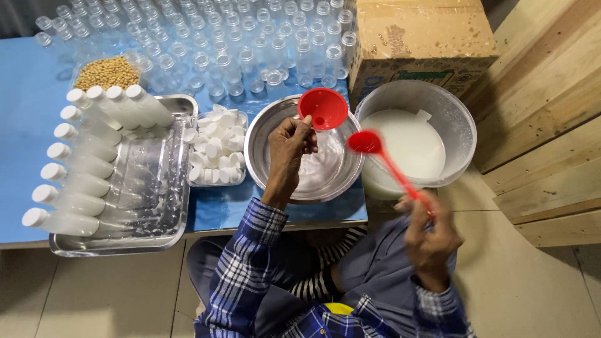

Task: The person scoops a white liquid from a large bucket using a red ladle and pours it into a small plastic bottle via a red funnel. After filling, they remove the funnel, place a white cap on the bottle, and set the filled bottle on a metal tray.

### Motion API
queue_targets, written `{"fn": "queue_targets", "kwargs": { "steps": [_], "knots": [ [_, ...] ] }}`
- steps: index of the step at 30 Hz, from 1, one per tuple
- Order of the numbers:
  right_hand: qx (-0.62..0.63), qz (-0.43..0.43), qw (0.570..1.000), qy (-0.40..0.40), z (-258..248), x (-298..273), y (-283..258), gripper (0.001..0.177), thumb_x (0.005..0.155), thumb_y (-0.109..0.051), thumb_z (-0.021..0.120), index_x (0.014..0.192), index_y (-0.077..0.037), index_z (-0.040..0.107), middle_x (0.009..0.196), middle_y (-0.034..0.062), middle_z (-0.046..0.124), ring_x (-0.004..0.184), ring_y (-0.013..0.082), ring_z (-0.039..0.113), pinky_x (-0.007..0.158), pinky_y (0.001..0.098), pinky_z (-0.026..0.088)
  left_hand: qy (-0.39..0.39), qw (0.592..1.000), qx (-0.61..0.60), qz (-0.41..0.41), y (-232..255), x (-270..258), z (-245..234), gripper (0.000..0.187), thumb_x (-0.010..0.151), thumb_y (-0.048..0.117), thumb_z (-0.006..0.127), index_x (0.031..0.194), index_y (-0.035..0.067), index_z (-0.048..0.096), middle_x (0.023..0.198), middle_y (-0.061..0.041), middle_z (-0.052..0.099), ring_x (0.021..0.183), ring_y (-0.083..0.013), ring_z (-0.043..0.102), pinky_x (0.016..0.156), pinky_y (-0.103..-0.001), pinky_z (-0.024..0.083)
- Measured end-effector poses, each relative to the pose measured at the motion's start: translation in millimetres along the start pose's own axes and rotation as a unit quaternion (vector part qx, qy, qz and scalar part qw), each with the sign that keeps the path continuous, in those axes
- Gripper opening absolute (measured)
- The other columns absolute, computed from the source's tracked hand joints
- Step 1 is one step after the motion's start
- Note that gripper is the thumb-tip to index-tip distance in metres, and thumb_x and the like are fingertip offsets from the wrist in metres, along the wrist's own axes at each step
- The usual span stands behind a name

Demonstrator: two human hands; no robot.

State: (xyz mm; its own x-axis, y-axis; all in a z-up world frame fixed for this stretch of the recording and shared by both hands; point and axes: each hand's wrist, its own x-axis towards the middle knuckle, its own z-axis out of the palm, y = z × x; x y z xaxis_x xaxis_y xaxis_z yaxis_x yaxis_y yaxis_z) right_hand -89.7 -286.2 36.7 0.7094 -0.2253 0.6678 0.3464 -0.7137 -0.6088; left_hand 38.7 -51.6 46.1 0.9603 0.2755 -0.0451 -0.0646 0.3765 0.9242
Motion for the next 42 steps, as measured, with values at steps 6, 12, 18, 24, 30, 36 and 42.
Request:
{"fn": "queue_targets", "kwargs": {
  "steps": [6,12,18,24,30,36,42],
  "knots": [
    [-0.144,-0.096,0.984,-0.039,23,69,67,0.006,0.113,-0.007,0.065,0.109,-0.004,0.068,0.082,0.0091,0.076,0.071,0.0275,0.075,0.058,0.0406,0.058,-0.005,1.000,0.001,-0.001,-5,2,-4,0.025,0.095,0.023,0.073,0.085,0.003,0.063,0.062,-0.011,0.064,0.049,-0.0176,0.067,0.045,-0.020,0.051],
    [-0.338,0.009,0.912,-0.232,82,76,179,0.019,0.107,-0.026,0.050,0.102,-0.010,0.057,0.071,0.0182,0.071,0.071,0.0412,0.075,0.065,0.0524,0.059,-0.019,1.000,-0.003,0.003,-3,-3,-5,0.023,0.095,0.022,0.072,0.084,0.003,0.064,0.062,-0.012,0.064,0.049,-0.0172,0.066,0.046,-0.019,0.049],
    [-0.156,0.106,0.934,-0.303,78,92,143,0.026,0.106,-0.029,0.049,0.108,-0.008,0.064,0.086,0.0176,0.077,0.087,0.0462,0.073,0.076,0.0563,0.056,-0.028,1.000,-0.001,0.011,1,-5,-4,0.021,0.094,0.019,0.070,0.082,0.003,0.065,0.062,-0.014,0.066,0.048,-0.0174,0.066,0.046,-0.020,0.048],
    [-0.194,0.144,0.936,-0.258,73,92,123,0.026,0.107,-0.023,0.048,0.126,-0.015,0.064,0.094,0.0259,0.074,0.092,0.0483,0.073,0.079,0.0571,0.057,-0.031,0.999,-0.004,0.009,3,-8,-3,0.021,0.095,0.018,0.068,0.082,0.003,0.065,0.062,-0.013,0.065,0.048,-0.0162,0.065,0.046,-0.019,0.046],
    [-0.161,0.200,0.916,-0.307,76,91,138,0.029,0.105,-0.029,0.046,0.117,-0.017,0.070,0.098,0.0243,0.075,0.098,0.0492,0.071,0.084,0.0595,0.055,-0.027,1.000,-0.013,0.010,-1,-7,-2,0.022,0.095,0.019,0.069,0.081,0.003,0.065,0.061,-0.013,0.065,0.047,-0.0164,0.064,0.046,-0.019,0.046],
    [-0.125,0.198,0.921,-0.310,65,101,104,0.029,0.106,-0.030,0.048,0.125,-0.022,0.068,0.108,0.0153,0.076,0.105,0.0482,0.069,0.088,0.0636,0.054,-0.026,1.000,-0.012,0.008,-4,-6,-3,0.023,0.095,0.021,0.069,0.080,0.004,0.065,0.061,-0.012,0.065,0.046,-0.0149,0.064,0.045,-0.018,0.045],
    [-0.192,0.214,0.919,-0.269,79,93,137,0.026,0.102,-0.020,0.046,0.110,-0.011,0.069,0.093,0.0254,0.074,0.097,0.0504,0.071,0.085,0.0613,0.054,-0.027,1.000,-0.011,0.009,-3,-7,-2,0.025,0.096,0.023,0.069,0.080,0.003,0.066,0.061,-0.013,0.065,0.047,-0.0147,0.063,0.046,-0.017,0.044]
  ]
}}
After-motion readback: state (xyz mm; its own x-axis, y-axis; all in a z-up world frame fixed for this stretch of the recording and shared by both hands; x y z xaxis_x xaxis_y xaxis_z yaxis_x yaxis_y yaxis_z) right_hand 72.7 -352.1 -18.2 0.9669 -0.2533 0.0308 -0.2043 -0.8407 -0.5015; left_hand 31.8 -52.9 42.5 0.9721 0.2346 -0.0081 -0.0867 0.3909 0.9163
